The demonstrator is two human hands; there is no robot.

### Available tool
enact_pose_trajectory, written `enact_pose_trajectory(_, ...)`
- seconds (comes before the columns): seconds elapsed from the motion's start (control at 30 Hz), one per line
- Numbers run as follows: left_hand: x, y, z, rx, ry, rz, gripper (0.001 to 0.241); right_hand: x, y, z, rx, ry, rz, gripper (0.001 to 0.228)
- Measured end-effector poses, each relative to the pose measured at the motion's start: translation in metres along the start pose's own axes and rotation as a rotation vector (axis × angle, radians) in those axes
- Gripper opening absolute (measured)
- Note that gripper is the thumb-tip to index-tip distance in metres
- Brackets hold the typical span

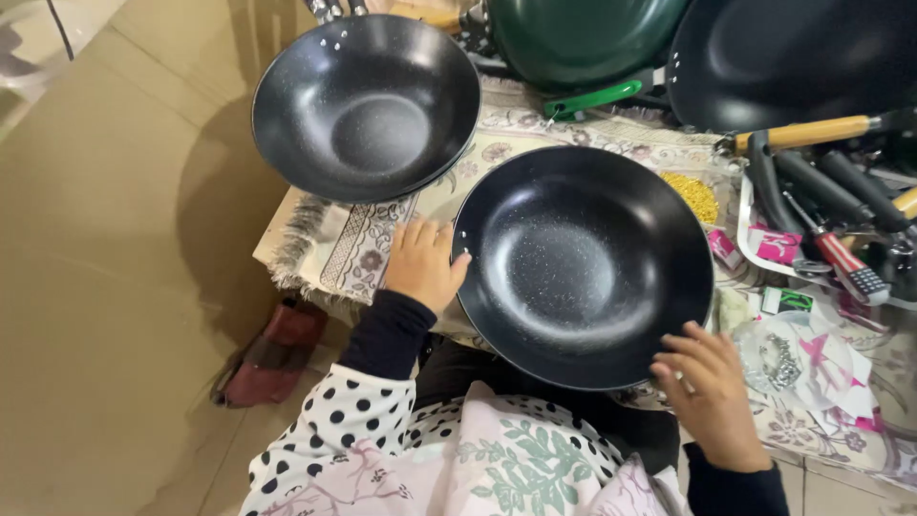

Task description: Assembling cookware by attaching handles to woks using a screwdriver and organizing parts.

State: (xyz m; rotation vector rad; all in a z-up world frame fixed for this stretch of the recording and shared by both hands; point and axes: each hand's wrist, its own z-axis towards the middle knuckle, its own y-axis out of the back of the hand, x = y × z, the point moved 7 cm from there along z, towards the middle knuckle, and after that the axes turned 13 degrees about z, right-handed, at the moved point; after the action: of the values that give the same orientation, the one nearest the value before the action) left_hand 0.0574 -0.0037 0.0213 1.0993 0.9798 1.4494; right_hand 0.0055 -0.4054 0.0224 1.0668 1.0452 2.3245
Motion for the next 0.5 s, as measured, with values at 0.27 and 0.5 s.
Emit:
enact_pose_trajectory(0.27,-0.011,0.036,-0.070,-0.080,-0.104,-0.161,0.045,-0.006,0.005,0.002,-0.109,-0.050,-0.024,0.015)
enact_pose_trajectory(0.5,-0.038,0.059,-0.103,0.010,-0.278,-0.344,0.035,0.033,-0.016,0.002,-0.109,0.008,0.041,0.015)
